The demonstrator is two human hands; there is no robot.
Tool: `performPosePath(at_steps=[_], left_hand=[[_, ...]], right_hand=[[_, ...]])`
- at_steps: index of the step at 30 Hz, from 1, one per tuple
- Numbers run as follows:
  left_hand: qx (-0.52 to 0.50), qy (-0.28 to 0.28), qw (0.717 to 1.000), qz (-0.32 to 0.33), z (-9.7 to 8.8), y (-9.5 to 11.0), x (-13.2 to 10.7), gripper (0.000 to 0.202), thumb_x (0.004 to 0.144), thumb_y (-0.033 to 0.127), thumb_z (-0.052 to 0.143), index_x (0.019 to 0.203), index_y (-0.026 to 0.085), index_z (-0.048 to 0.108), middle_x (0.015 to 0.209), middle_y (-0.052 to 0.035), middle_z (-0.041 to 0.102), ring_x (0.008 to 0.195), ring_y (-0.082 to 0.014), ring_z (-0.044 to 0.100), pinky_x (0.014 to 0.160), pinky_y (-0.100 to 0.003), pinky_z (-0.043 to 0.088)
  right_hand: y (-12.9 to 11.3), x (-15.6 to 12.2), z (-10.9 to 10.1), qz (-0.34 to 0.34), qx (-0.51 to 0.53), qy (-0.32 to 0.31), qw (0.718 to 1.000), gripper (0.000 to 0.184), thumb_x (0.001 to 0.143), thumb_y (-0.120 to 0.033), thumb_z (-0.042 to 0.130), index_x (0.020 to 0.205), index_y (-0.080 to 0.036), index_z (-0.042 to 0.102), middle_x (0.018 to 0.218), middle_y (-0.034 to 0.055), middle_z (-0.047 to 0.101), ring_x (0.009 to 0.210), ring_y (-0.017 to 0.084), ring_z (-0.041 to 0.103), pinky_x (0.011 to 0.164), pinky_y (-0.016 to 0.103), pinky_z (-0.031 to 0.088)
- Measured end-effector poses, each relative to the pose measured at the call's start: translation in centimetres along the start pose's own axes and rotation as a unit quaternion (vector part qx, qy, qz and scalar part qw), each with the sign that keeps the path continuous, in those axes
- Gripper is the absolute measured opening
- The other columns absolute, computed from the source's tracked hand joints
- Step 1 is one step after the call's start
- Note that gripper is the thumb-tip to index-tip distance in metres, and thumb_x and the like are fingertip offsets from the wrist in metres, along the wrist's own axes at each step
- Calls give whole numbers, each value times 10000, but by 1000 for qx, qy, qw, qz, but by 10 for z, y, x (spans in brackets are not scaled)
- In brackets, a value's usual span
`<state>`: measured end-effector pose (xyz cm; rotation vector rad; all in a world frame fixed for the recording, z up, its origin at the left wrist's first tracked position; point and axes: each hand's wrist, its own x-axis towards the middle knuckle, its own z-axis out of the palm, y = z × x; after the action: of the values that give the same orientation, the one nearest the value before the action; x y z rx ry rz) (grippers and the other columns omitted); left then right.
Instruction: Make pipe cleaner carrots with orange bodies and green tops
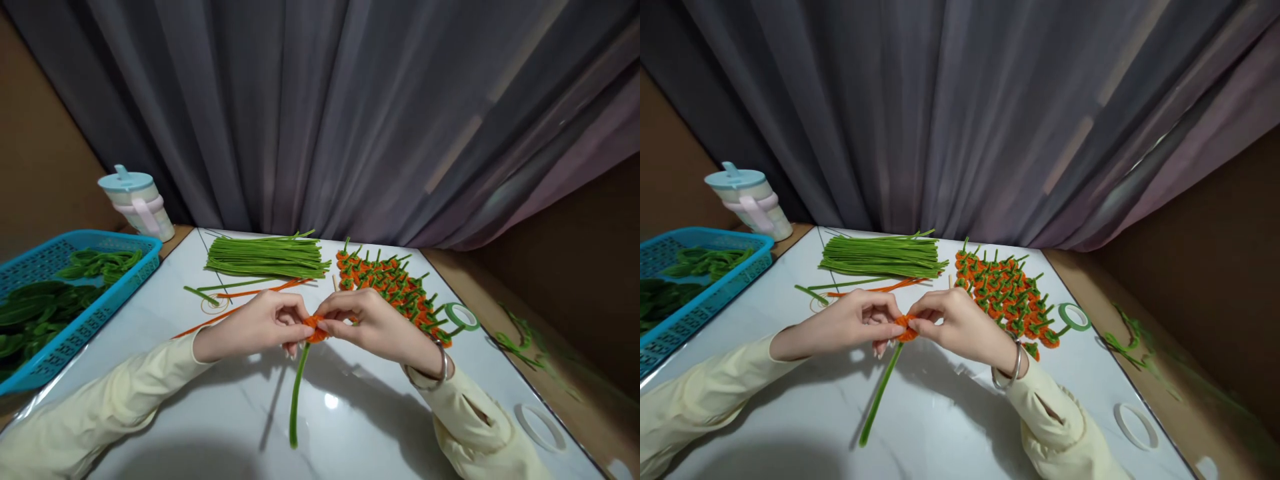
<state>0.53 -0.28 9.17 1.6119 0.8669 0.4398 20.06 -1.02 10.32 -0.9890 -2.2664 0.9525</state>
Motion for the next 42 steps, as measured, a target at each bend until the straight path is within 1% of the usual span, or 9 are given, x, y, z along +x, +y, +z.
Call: performPosePath(at_steps=[4,8,13,16,20,25,31,36,42], left_hand=[[-26,-7,1000,-17,-4,-1,4,136,757,267,608,772,136,576,583,23,611,510,-87,575,501,-187,438],[-40,5,999,-31,-6,-7,10,168,753,291,611,771,131,563,599,19,610,489,-79,558,486,-187,432],[-44,-14,998,-34,-6,-13,13,173,755,303,605,779,137,562,613,18,600,524,-95,574,516,-206,441],[-45,-10,998,-49,-4,-10,11,144,754,275,600,765,140,550,611,30,593,513,-88,568,511,-201,433],[-34,-3,998,-50,-2,-5,10,125,758,253,592,764,136,548,589,33,594,512,-88,566,514,-198,429],[-28,5,999,-30,-1,-8,9,127,768,262,583,771,143,537,566,36,587,512,-92,572,508,-197,432],[-48,11,999,-23,-1,-15,10,178,771,313,587,787,144,536,606,24,592,525,-103,590,518,-215,465],[-67,5,998,-14,0,-16,9,177,766,314,599,797,152,534,605,29,593,541,-106,596,536,-217,469],[-61,16,998,-8,1,-14,8,294,790,302,571,1056,189,516,590,52,577,537,-104,586,546,-216,457]], right_hand=[[6,1,1,45,71,7,996,112,801,-231,573,820,-182,671,698,1,665,611,111,616,520,201,484],[15,-3,3,85,94,12,992,181,812,-336,564,811,-177,650,664,6,655,566,108,617,428,172,443],[22,-7,6,131,113,-61,983,339,899,-435,386,849,-150,564,704,30,640,564,99,602,517,197,488],[20,-7,5,148,97,-64,982,350,919,-437,321,818,-161,511,697,25,622,538,95,575,509,204,481],[15,-7,4,136,54,-65,987,317,923,-420,321,863,-172,509,698,13,605,538,97,565,528,210,474],[11,-9,7,101,5,-82,991,266,943,-323,286,921,-168,501,741,25,602,555,98,563,541,212,457],[3,-14,8,77,-118,-32,990,173,931,-243,339,1015,-164,468,787,43,603,624,123,545,585,231,412],[-2,-15,9,67,-146,-34,986,162,925,-213,348,998,-166,486,810,53,617,643,135,546,582,235,402],[-1,-15,10,71,-155,-45,984,199,936,-250,338,1032,-165,491,831,59,622,680,147,555,612,254,412]])
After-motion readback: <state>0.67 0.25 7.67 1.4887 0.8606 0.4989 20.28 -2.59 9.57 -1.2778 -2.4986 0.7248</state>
